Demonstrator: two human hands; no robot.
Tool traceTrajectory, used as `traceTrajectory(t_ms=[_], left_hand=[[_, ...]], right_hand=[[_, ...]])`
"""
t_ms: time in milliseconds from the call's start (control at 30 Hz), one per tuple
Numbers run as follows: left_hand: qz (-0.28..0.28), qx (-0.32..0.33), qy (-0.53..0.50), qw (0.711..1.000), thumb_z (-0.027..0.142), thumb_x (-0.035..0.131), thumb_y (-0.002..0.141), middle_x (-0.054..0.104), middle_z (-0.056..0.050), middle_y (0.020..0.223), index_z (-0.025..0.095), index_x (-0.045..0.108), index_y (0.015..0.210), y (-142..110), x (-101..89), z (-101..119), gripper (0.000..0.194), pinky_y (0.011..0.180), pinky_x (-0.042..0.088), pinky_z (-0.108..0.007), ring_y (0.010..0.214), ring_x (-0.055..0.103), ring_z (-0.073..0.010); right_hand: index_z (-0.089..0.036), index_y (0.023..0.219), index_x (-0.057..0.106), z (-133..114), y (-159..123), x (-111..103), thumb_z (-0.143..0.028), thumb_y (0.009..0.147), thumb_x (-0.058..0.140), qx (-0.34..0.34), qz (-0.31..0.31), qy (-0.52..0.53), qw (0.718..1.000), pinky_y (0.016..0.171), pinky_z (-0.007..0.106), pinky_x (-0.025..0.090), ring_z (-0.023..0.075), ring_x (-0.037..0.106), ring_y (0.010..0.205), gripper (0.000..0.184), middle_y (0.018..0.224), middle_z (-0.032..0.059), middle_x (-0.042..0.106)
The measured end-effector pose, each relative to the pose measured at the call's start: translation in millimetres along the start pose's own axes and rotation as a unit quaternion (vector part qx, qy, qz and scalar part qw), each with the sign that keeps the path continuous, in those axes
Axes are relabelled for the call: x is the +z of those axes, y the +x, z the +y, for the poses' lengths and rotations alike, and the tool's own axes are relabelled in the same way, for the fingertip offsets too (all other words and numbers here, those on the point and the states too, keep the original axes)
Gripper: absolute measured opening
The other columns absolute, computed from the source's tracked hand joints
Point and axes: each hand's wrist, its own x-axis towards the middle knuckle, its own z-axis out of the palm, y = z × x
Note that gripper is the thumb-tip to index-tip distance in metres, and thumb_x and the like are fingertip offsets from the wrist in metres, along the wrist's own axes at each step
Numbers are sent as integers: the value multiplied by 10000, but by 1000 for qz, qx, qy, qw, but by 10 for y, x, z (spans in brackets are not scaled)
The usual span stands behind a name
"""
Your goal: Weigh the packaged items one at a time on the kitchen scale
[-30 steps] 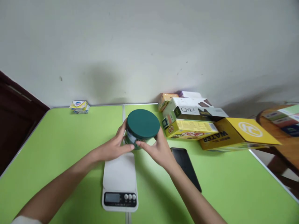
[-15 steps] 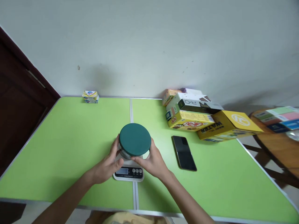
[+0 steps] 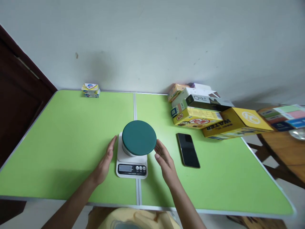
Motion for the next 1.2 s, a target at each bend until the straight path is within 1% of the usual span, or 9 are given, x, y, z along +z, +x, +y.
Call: traceTrajectory(t_ms=[67, 200, 333, 500, 633, 833, 933, 1033, 1200], left_hand=[[21, -11, -6, 1000, 602, 174, 936, 85, 29, 1616, 263, 131, 1525, -48, -8, 10, 681, 1203, 42, -361, 1480, 40, -201], [59, -23, -25, 998, 658, 168, 906, 86, 6, 1617, 233, 124, 1527, -120, -14, 67, 754, 1201, 65, -345, 1479, 55, -198], [56, -36, -26, 997, 659, 175, 906, 92, 11, 1616, 231, 132, 1525, -128, 6, 31, 754, 1202, 70, -336, 1479, 58, -192], [56, -39, -22, 997, 646, 172, 914, 93, 4, 1614, 230, 137, 1525, -90, 57, -4, 741, 1201, 74, -352, 1478, 64, -197], [52, -42, -10, 998, 633, 186, 922, 118, 14, 1610, 258, 158, 1521, -72, 54, -49, 707, 1201, 84, -374, 1477, 70, -210], [48, -54, -35, 997, 609, 197, 935, 97, 15, 1613, 240, 128, 1525, -53, 64, -219, 700, 1204, 59, -354, 1479, 49, -184], [36, -57, -86, 994, 606, 207, 936, 91, -4, 1612, 223, 135, 1524, -37, 123, -261, 705, 1206, 68, -366, 1478, 52, -193], [20, -40, -127, 991, 611, 218, 933, 113, -1, 1607, 239, 165, 1520, -27, 157, -264, 697, 1205, 101, -376, 1475, 84, -206], [30, -34, -134, 990, 621, 214, 929, 138, 18, 1604, 273, 183, 1515, -39, 79, -284, 682, 1203, 120, -366, 1470, 116, -206]], right_hand=[[-304, 1402, 419, 84, -57, -18, -551, 849, 563, 18, 22, 12, 1000, 1153, 513, 287, 283, 391, 1378, 622, 1486, 63, 437], [-281, 1368, 471, 157, -123, -59, -554, 855, 559, 27, 48, 43, 998, 1141, 519, 307, 287, 425, 1356, 588, 1443, 83, 495], [-284, 1347, 495, 168, -119, -84, -521, 863, 574, 26, 49, 67, 996, 1148, 505, 301, 270, 438, 1348, 544, 1430, 77, 511], [-277, 1343, 506, 157, -74, -56, -556, 846, 578, 38, 48, 67, 996, 1150, 509, 295, 278, 435, 1350, 575, 1434, 75, 507], [-281, 1369, 483, 177, -67, 4, -590, 840, 558, 57, 34, 51, 997, 1151, 507, 292, 284, 409, 1367, 617, 1454, 58, 482], [-286, 1437, 386, 323, -142, 160, -618, 868, 478, 88, 2, 43, 995, 1187, 485, 211, 264, 308, 1422, 665, 1528, 21, 363], [-302, 1451, 356, 427, -192, 258, -661, 868, 417, 88, 0, 35, 995, 1179, 494, 233, 264, 270, 1437, 687, 1538, 2, 341], [-337, 1450, 347, 494, -219, 339, -693, 863, 371, 72, 4, 16, 997, 1165, 498, 270, 258, 250, 1444, 687, 1535, -20, 347], [-330, 1470, 307, 488, -217, 433, -715, 866, 311, 54, -19, -19, 998, 1158, 497, 287, 259, 261, 1441, 716, 1528, -12, 362]])
